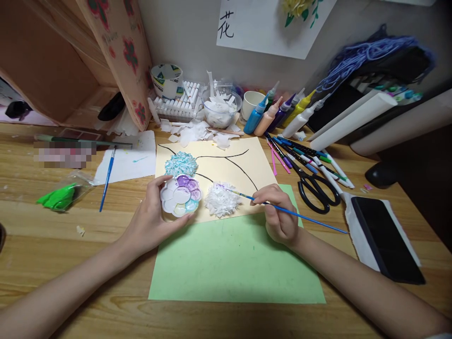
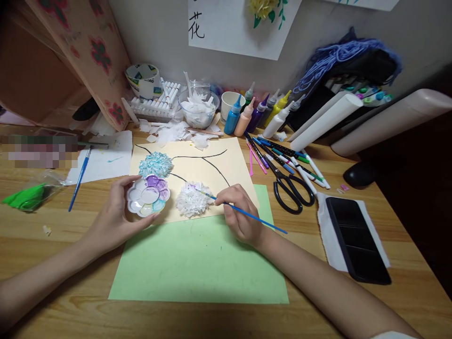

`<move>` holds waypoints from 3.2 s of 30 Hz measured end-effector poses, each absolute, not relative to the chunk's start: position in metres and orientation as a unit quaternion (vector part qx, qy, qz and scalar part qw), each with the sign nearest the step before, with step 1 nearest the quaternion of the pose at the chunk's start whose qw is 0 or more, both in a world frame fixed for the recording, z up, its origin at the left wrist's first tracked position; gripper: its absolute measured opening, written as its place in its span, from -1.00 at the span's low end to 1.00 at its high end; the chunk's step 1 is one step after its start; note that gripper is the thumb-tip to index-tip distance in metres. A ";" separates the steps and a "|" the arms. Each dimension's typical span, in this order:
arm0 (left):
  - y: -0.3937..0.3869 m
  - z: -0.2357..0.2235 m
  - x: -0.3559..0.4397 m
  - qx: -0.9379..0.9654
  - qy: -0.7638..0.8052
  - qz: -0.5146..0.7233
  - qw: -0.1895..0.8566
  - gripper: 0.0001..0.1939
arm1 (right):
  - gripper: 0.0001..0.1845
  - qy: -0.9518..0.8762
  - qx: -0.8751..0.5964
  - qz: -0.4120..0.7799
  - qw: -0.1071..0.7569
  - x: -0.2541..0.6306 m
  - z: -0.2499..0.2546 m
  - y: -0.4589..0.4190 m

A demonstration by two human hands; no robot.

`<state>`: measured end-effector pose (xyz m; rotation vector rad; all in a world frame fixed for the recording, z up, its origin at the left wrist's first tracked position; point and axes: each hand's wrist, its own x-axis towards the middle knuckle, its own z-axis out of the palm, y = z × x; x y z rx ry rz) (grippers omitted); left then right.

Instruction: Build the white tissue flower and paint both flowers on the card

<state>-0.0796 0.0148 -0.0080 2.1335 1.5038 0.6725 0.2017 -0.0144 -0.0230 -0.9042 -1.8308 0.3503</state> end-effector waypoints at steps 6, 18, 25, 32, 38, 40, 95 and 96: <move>0.014 -0.006 -0.080 0.771 0.547 0.241 0.221 -0.20 | -0.80 -0.768 -0.373 0.141 0.501 0.202 -0.024 -0.014; 0.015 -0.005 -0.079 0.769 0.546 0.240 0.232 -0.20 | -0.80 -0.758 -0.391 0.108 0.511 0.202 -0.022 -0.014; 0.015 -0.004 -0.078 0.774 0.541 0.241 0.225 -0.21 | -0.81 -0.750 -0.378 0.126 0.528 0.201 -0.023 -0.015; 0.012 -0.005 -0.078 0.789 0.502 0.278 0.218 -0.21 | -0.78 -0.730 -0.395 0.188 0.525 0.185 -0.008 -0.020; 0.010 -0.006 -0.079 0.799 0.474 0.297 0.222 -0.21 | -0.71 -0.783 -0.369 0.182 0.466 0.163 0.009 -0.014; 0.010 -0.006 -0.079 0.803 0.465 0.295 0.226 -0.20 | -0.69 -0.801 -0.354 0.175 0.450 0.158 0.012 -0.012; 0.010 -0.002 -0.079 0.797 0.495 0.252 0.240 -0.22 | -0.82 -0.814 -0.386 0.049 0.431 0.176 0.023 0.012; 0.010 -0.003 -0.079 0.797 0.496 0.251 0.238 -0.21 | -0.82 -0.815 -0.387 0.050 0.429 0.175 0.023 0.012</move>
